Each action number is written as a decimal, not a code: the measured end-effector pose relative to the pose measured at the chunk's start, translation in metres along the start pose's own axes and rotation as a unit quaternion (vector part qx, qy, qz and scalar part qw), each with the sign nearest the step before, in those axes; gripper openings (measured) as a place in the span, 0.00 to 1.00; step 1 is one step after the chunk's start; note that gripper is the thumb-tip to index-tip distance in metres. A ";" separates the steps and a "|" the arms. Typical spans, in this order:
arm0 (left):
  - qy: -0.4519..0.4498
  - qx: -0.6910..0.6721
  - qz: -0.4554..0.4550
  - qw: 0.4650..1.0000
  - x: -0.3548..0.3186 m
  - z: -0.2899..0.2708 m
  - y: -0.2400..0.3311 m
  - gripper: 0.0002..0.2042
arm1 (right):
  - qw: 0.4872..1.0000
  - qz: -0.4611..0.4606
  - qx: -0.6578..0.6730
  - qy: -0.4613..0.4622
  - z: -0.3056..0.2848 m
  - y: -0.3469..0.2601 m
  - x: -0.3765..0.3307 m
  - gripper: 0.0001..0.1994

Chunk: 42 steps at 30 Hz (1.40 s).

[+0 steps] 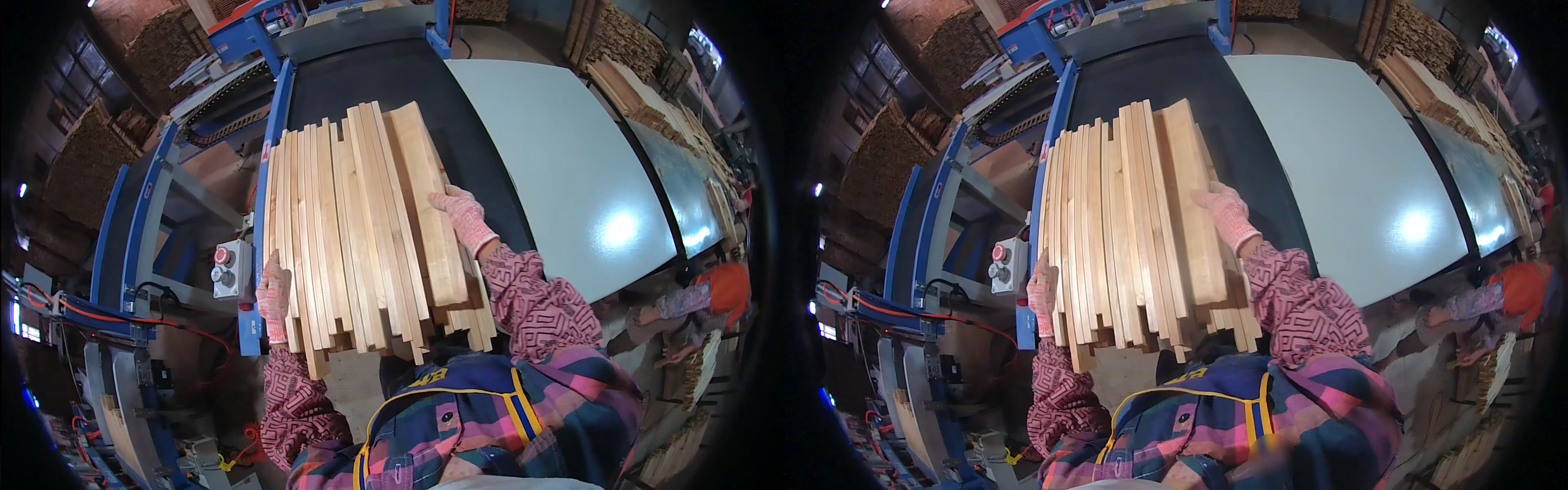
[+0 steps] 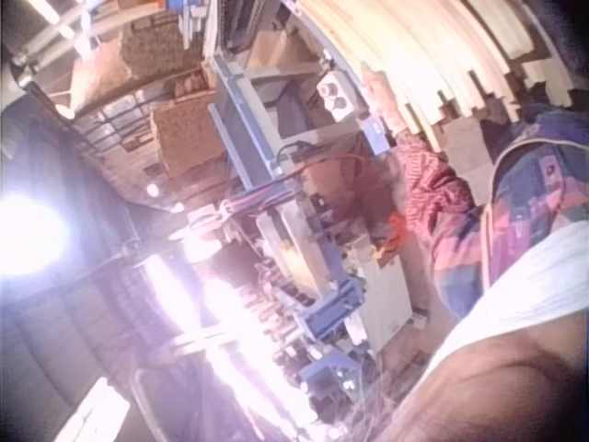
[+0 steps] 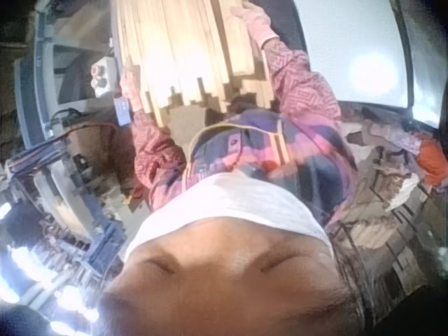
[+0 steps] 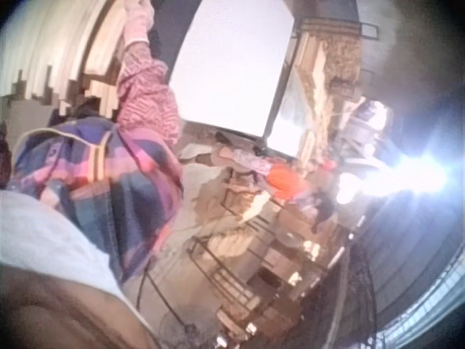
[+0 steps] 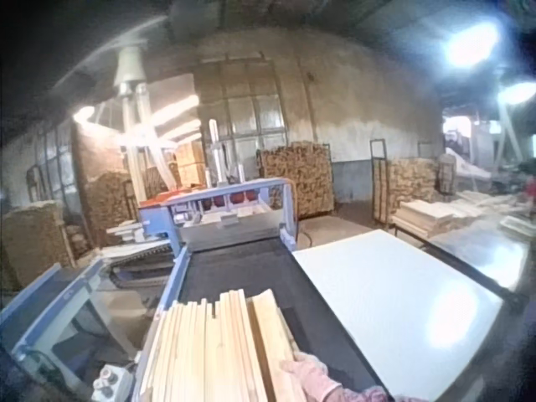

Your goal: The person applies a dark liquid to wooden pegs on a machine using a small cup and a brush. They then walk to a table and repeatedly pick up stacks of wooden slats, carrying them to a conveyor belt and placing them on the surface.

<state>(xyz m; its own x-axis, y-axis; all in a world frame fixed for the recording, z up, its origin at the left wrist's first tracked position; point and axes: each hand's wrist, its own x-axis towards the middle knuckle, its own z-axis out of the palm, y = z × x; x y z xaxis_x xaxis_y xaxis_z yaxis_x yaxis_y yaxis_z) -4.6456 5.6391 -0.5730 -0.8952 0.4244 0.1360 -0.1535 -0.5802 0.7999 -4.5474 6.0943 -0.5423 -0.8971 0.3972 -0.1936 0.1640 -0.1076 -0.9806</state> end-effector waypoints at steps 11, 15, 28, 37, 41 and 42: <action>0.086 0.146 -0.004 0.986 -0.005 -0.020 0.002 0.23 | 0.941 0.161 0.270 -0.129 0.009 -0.069 -0.017 0.18; 0.085 0.136 0.001 0.987 -0.002 -0.016 -0.006 0.22 | 0.946 -0.028 -0.318 -0.048 0.000 -0.054 0.005 0.23; 0.173 0.140 -0.030 0.974 0.011 0.022 -0.001 0.35 | 0.982 -0.017 0.185 -0.036 0.054 -0.023 -0.025 0.27; 0.047 0.090 -0.033 0.994 -0.040 0.197 0.030 0.49 | 0.887 0.125 0.380 -0.231 -0.007 -0.059 -0.046 0.25; 0.022 0.165 -0.021 0.986 -0.043 0.310 0.016 0.53 | 0.874 0.060 0.445 -0.189 -0.081 -0.034 -0.056 0.15; 0.019 0.210 -0.042 0.977 -0.046 0.324 0.014 0.53 | 0.895 -0.011 0.415 -0.164 -0.097 -0.048 -0.075 0.15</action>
<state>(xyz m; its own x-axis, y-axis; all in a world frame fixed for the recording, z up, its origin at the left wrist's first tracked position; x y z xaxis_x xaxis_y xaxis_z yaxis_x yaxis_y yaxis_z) -4.4714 5.8371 -0.3787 -0.9028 0.4279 0.0436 -0.0497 -0.2043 0.9776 -4.4483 6.1584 -0.4841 -0.9909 0.1326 -0.0219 -0.0935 -0.7974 -0.5961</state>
